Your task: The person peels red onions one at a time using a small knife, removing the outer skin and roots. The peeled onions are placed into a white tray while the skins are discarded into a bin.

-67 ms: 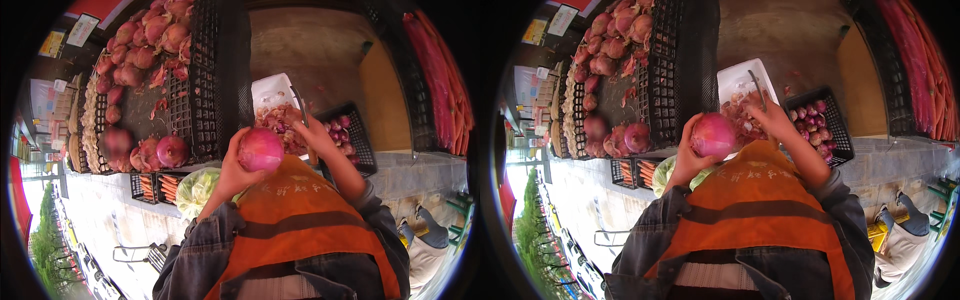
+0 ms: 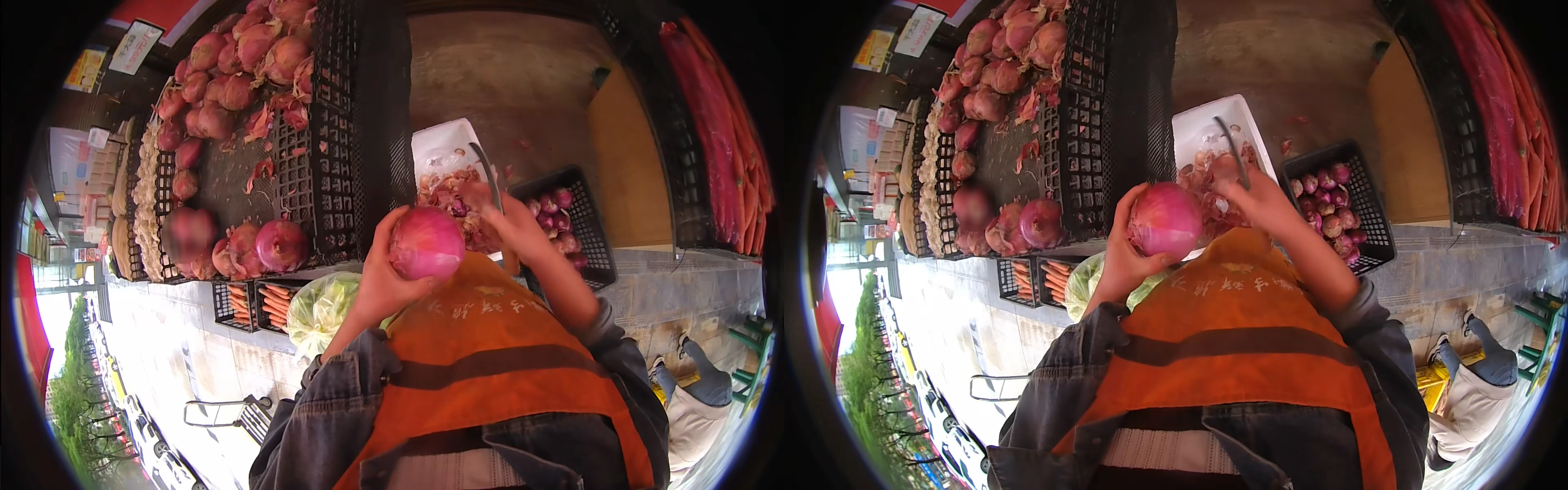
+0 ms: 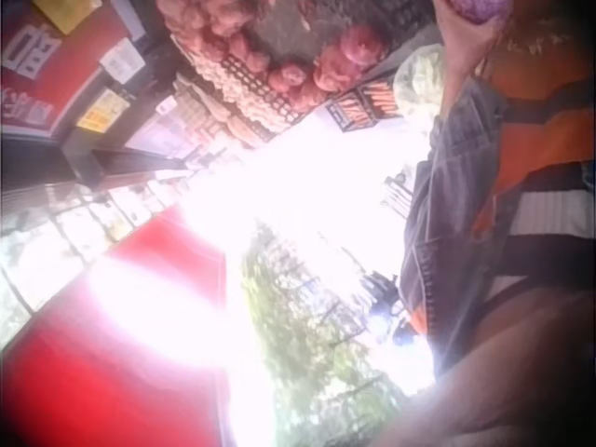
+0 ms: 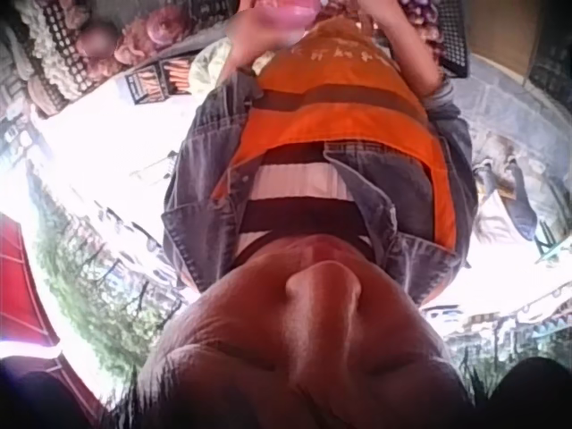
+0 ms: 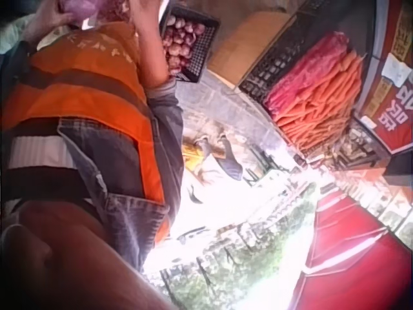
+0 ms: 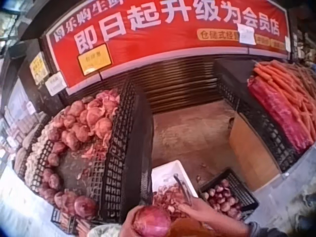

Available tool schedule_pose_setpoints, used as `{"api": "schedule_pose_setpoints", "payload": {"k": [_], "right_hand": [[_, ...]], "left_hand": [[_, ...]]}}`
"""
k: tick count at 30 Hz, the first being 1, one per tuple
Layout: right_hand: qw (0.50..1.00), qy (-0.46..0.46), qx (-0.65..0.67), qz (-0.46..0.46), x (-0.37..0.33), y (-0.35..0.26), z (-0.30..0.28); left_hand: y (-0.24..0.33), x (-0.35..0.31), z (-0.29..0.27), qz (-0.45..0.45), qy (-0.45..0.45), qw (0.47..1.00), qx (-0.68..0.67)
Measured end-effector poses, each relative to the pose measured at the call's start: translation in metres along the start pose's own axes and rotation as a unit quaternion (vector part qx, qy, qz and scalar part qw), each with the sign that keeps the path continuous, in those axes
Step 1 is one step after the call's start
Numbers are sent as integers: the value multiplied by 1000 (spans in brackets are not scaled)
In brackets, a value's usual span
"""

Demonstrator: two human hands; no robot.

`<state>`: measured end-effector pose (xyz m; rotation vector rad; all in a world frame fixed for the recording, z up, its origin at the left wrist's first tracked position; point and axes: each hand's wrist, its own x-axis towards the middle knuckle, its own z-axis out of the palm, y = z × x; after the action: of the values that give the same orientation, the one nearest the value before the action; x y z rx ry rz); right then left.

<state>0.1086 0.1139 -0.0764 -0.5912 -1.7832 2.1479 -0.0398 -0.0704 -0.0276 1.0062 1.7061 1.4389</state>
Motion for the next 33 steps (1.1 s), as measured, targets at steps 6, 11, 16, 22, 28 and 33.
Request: {"api": "schedule_pose_setpoints", "payload": {"k": [6,11,16,22,28,33], "right_hand": [[993,-72,83,-53,-33,-45,29],[995,2,63,-82,-37,-49,36],[899,73,-400,-162,-58,-52,8],[796,43,-566,-210,-63,-34,0],[805,73,-556,-192,-61,-38,3],[854,162,-478,-128,-48,-25,-3]], "left_hand": [[39,-4,6,47,19,998,-27],[19,-2,16,-79,-144,909,-382],[0,-10,16,-148,-75,854,-493],[1,-8,10,-133,-104,882,-439],[6,-10,13,-131,-79,917,-368],[-10,-14,10,-121,-102,932,-325]]}}
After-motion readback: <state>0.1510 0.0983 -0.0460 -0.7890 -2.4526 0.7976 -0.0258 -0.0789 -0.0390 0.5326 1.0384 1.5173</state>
